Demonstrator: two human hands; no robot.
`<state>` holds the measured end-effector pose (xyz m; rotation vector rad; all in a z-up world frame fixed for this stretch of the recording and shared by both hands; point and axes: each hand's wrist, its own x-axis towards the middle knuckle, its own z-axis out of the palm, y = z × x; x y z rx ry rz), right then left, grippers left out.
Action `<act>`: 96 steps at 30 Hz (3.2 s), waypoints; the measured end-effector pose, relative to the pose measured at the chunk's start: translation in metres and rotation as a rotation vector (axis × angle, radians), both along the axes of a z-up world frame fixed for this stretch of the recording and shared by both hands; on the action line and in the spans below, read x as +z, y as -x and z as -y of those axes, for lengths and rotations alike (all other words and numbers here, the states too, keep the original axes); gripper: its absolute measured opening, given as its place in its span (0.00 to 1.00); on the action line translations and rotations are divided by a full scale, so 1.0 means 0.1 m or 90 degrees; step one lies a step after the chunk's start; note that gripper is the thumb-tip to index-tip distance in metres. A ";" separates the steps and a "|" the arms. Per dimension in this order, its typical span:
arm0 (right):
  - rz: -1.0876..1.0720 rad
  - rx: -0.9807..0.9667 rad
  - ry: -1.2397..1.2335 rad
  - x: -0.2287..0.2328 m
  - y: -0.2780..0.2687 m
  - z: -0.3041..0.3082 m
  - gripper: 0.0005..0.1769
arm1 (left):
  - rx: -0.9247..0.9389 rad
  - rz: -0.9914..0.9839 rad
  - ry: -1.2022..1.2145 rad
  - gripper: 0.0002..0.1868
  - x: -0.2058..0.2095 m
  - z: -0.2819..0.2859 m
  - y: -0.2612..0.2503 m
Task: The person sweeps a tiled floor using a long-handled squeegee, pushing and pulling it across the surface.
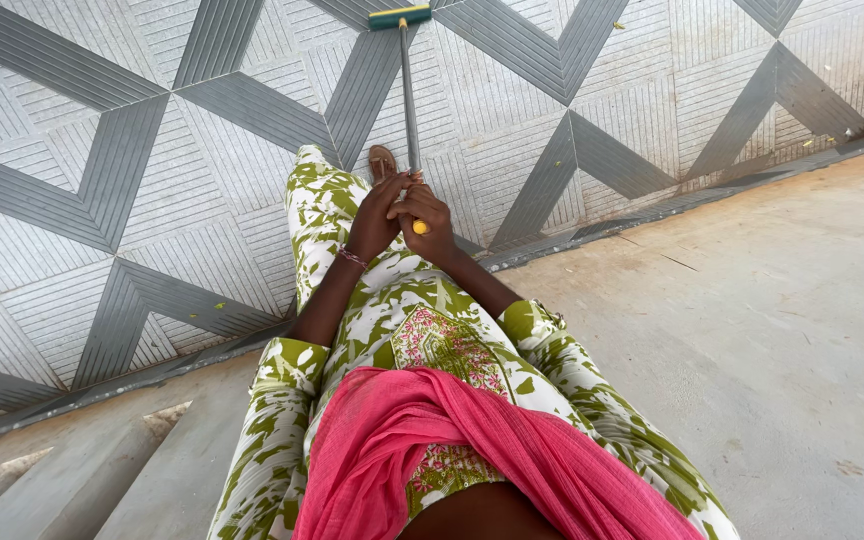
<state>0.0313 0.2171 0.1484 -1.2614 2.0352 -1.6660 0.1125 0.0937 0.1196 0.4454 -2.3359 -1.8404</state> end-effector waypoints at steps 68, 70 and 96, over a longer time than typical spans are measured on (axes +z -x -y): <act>-0.305 0.046 -0.031 -0.07 0.11 -0.02 0.13 | 0.104 -0.079 0.130 0.29 -0.25 -0.39 0.06; -0.319 0.051 -0.072 -0.21 0.13 -0.06 0.14 | 0.106 -0.070 0.089 0.28 -0.47 -0.37 0.10; -0.222 0.094 -0.051 0.17 0.11 -0.19 0.15 | 0.185 -0.072 0.331 0.23 0.12 -0.19 -0.06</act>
